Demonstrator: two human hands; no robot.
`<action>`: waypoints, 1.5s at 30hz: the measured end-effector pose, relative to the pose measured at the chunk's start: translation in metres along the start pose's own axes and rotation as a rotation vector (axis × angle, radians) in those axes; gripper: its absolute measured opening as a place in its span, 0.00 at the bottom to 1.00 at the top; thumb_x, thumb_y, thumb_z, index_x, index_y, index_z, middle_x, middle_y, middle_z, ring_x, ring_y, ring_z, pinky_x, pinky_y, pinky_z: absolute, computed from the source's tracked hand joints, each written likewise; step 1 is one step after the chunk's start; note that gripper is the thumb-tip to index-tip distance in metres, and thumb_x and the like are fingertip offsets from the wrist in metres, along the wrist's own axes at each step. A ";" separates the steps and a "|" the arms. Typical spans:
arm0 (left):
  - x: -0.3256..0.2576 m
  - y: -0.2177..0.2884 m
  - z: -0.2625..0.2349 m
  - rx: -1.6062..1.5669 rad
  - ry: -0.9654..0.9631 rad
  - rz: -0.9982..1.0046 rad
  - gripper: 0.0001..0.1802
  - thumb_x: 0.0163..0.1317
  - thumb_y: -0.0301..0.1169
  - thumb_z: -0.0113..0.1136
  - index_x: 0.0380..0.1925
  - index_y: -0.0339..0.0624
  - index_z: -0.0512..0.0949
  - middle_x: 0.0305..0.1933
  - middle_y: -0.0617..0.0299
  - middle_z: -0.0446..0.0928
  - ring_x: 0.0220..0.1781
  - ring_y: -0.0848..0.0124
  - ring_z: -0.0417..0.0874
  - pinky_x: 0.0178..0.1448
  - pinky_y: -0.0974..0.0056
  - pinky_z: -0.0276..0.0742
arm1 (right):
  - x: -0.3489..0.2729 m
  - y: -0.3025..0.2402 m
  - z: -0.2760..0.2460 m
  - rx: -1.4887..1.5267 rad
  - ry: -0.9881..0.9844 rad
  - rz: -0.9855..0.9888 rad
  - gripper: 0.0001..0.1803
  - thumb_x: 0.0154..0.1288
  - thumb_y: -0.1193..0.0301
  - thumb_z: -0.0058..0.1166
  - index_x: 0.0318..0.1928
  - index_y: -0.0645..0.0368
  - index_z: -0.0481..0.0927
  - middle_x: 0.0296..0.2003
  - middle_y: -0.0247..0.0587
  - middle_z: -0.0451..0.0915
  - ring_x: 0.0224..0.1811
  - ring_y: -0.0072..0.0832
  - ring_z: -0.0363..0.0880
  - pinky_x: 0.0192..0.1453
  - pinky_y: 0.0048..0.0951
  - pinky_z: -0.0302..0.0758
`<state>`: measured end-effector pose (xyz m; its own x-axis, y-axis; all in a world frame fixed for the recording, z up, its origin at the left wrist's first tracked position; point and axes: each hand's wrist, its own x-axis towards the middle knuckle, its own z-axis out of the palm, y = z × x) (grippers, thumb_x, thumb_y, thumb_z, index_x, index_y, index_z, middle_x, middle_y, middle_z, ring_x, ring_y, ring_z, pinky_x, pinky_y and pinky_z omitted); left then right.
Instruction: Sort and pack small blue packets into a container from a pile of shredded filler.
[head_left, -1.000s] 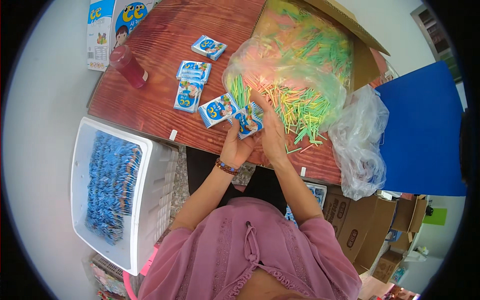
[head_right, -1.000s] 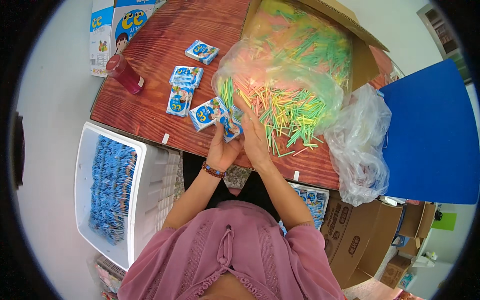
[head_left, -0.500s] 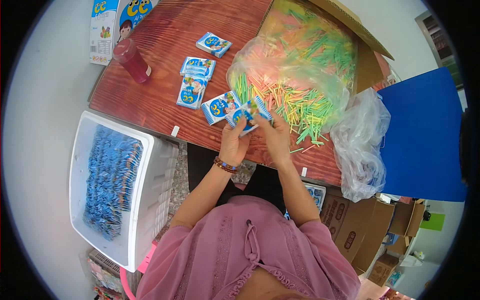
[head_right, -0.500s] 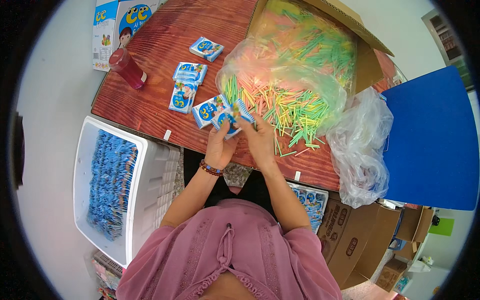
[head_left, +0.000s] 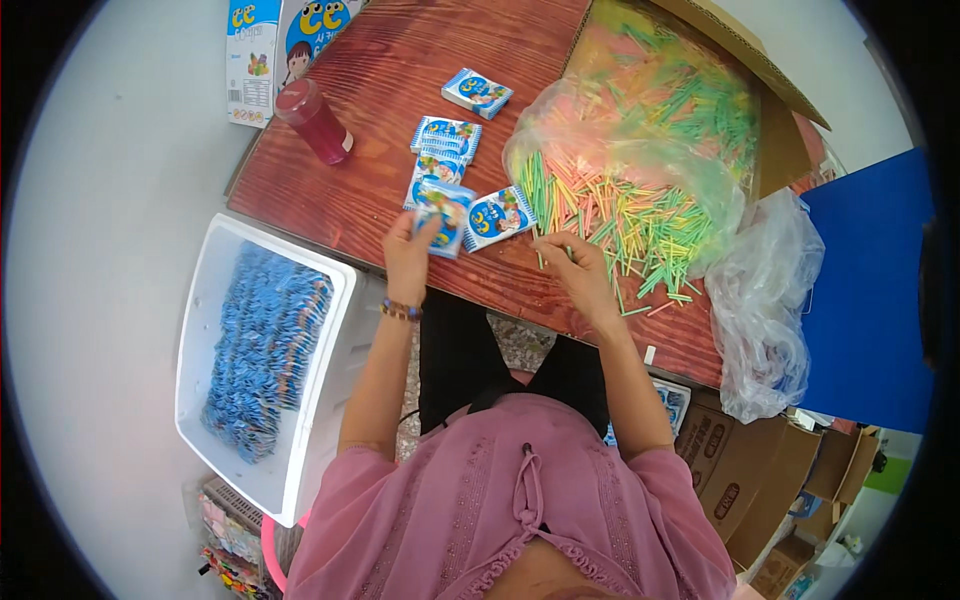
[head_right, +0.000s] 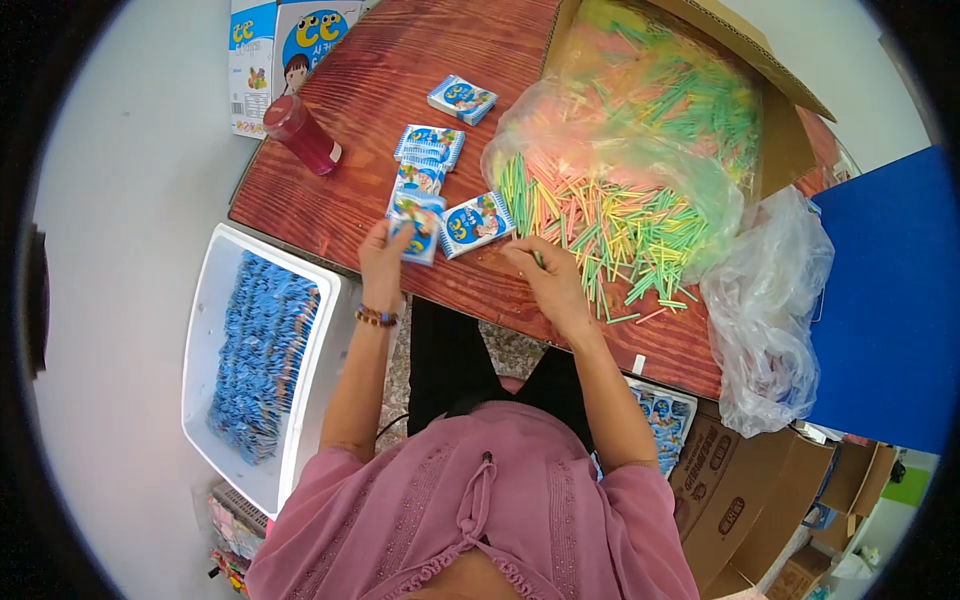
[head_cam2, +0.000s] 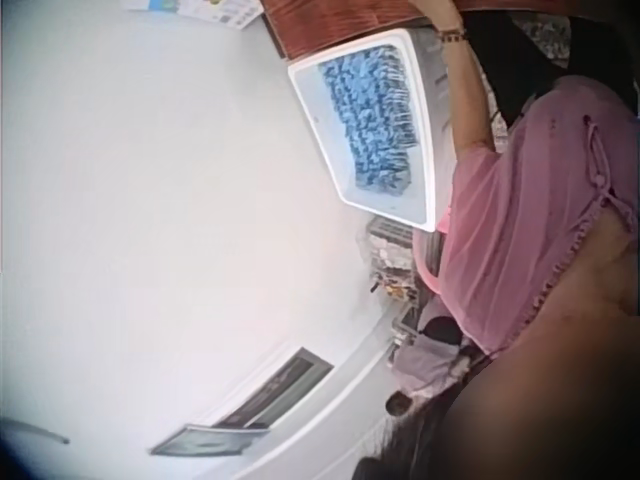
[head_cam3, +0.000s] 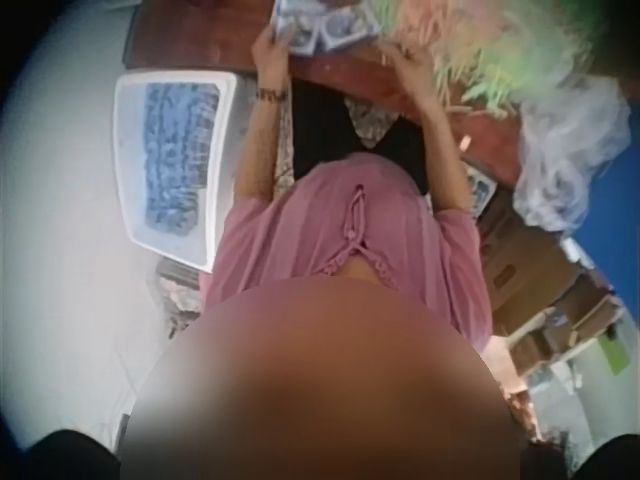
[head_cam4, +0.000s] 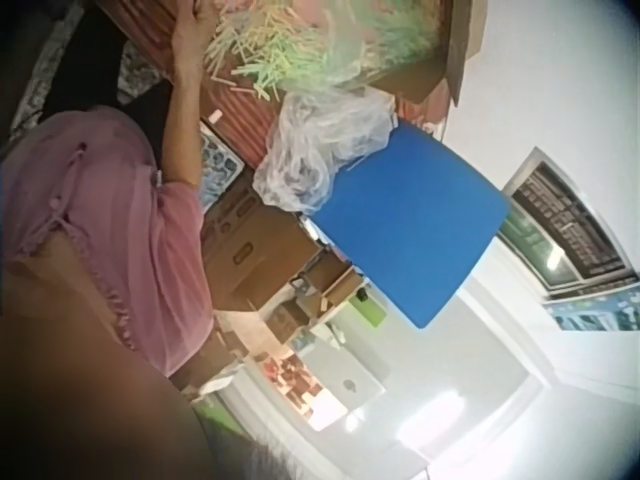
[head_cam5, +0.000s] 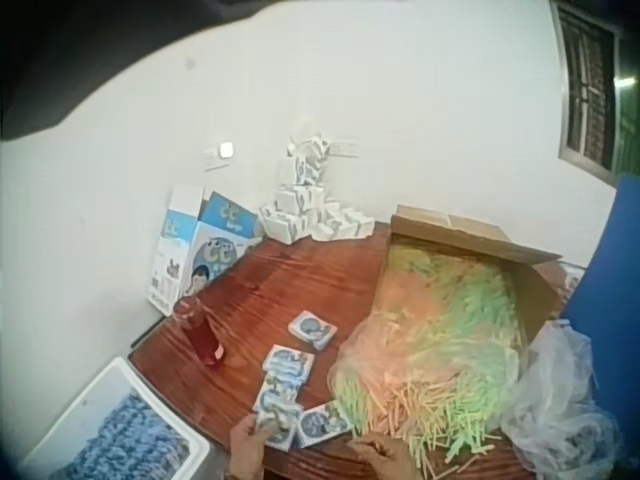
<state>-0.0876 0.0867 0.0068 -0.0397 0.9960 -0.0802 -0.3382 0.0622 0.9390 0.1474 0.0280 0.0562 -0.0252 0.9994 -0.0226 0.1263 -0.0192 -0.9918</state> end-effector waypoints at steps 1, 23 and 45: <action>0.014 -0.005 -0.015 0.125 0.070 0.051 0.11 0.62 0.28 0.61 0.42 0.33 0.79 0.38 0.64 0.82 0.36 0.80 0.79 0.40 0.71 0.75 | -0.003 0.008 -0.003 0.009 0.012 -0.001 0.09 0.67 0.70 0.55 0.40 0.64 0.82 0.30 0.28 0.78 0.33 0.12 0.70 0.38 0.17 0.67; 0.048 -0.015 -0.016 1.027 0.461 0.384 0.22 0.62 0.44 0.59 0.51 0.43 0.74 0.50 0.55 0.73 0.56 0.58 0.69 0.60 0.51 0.58 | 0.084 0.011 0.003 -0.757 -0.022 0.142 0.19 0.53 0.55 0.62 0.30 0.61 0.78 0.31 0.48 0.80 0.38 0.44 0.79 0.42 0.43 0.71; 0.014 -0.010 0.034 1.345 0.110 0.859 0.08 0.55 0.36 0.65 0.25 0.46 0.80 0.31 0.65 0.76 0.45 0.66 0.73 0.52 0.56 0.54 | 0.083 0.033 0.000 -0.316 0.135 -0.178 0.12 0.57 0.68 0.62 0.39 0.61 0.81 0.31 0.37 0.80 0.33 0.24 0.77 0.39 0.26 0.72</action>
<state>-0.0526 0.1023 0.0079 0.1424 0.7583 0.6362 0.8531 -0.4200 0.3096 0.1490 0.1101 0.0221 0.0539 0.9815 0.1839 0.4313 0.1432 -0.8908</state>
